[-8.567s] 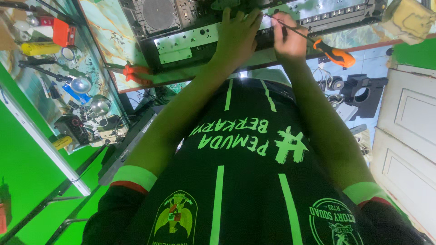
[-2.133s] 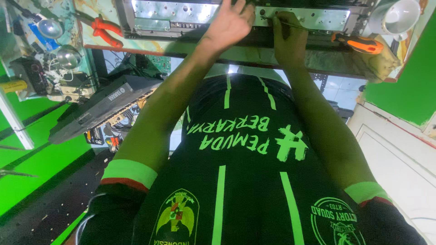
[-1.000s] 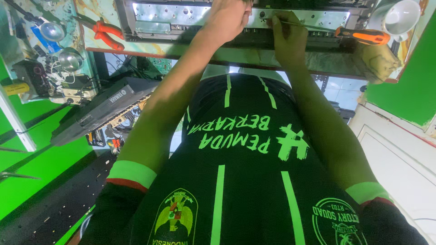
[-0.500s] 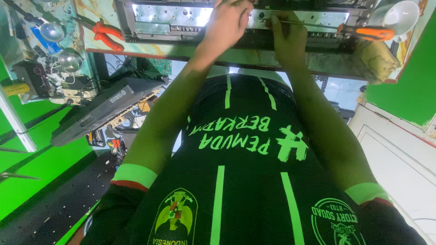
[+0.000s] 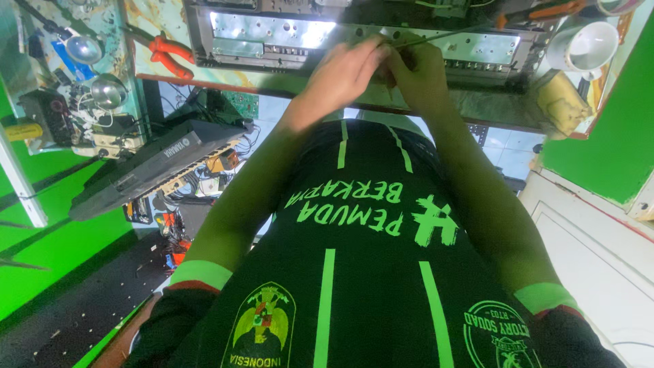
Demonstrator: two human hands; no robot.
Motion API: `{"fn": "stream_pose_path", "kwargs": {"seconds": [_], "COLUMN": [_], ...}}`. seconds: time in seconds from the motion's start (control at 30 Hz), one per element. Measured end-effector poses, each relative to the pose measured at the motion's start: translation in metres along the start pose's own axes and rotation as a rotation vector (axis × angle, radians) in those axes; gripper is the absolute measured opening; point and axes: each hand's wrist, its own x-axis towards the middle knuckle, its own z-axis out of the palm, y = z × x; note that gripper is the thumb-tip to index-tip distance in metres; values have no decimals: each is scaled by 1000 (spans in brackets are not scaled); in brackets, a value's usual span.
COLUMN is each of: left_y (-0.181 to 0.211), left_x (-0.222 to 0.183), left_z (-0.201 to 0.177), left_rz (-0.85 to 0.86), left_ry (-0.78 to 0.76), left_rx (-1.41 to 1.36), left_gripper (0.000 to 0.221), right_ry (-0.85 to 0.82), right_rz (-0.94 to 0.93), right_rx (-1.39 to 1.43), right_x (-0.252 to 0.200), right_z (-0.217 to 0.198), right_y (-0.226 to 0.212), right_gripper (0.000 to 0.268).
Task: The person repairs an electronic keyboard on a workbench by using a screwdriver to remove and replace screws from an internal component, while also handling internal wiring and circuit boards.
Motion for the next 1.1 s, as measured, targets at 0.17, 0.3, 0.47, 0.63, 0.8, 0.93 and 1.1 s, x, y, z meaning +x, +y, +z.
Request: {"fn": "stream_pose_path", "kwargs": {"seconds": [0.17, 0.3, 0.47, 0.63, 0.8, 0.93, 1.1], "left_y": [2, 6, 7, 12, 1, -7, 14], "left_x": [-12, -25, -31, -30, -19, -14, -17], "left_z": [-29, -50, -30, 1, -26, -69, -37], "left_rz": [-44, -170, -367, -697, -182, -520, -401], "left_ry": [-40, -56, 481, 268, 696, 605, 151], "left_rx": [-158, -169, -775, -1382, -1566, -833, -259], "left_gripper": [24, 26, 74, 57, 35, 35, 16], "right_ry": [3, 142, 140, 153, -55, -77, 111], "right_rz": [-49, 26, 151, 207, 353, 70, -214], "right_rx": [569, 1024, 1096, 1175, 688, 188, -332], "right_x": [-16, -29, -29, -31, -40, -35, -15], "right_z": [-7, -14, 0, 26, 17, -4, -7], "right_y": [-4, 11, 30, 10, -3, 11, 37], "right_gripper": [9, 4, 9, 17, 21, 21, 16]}}
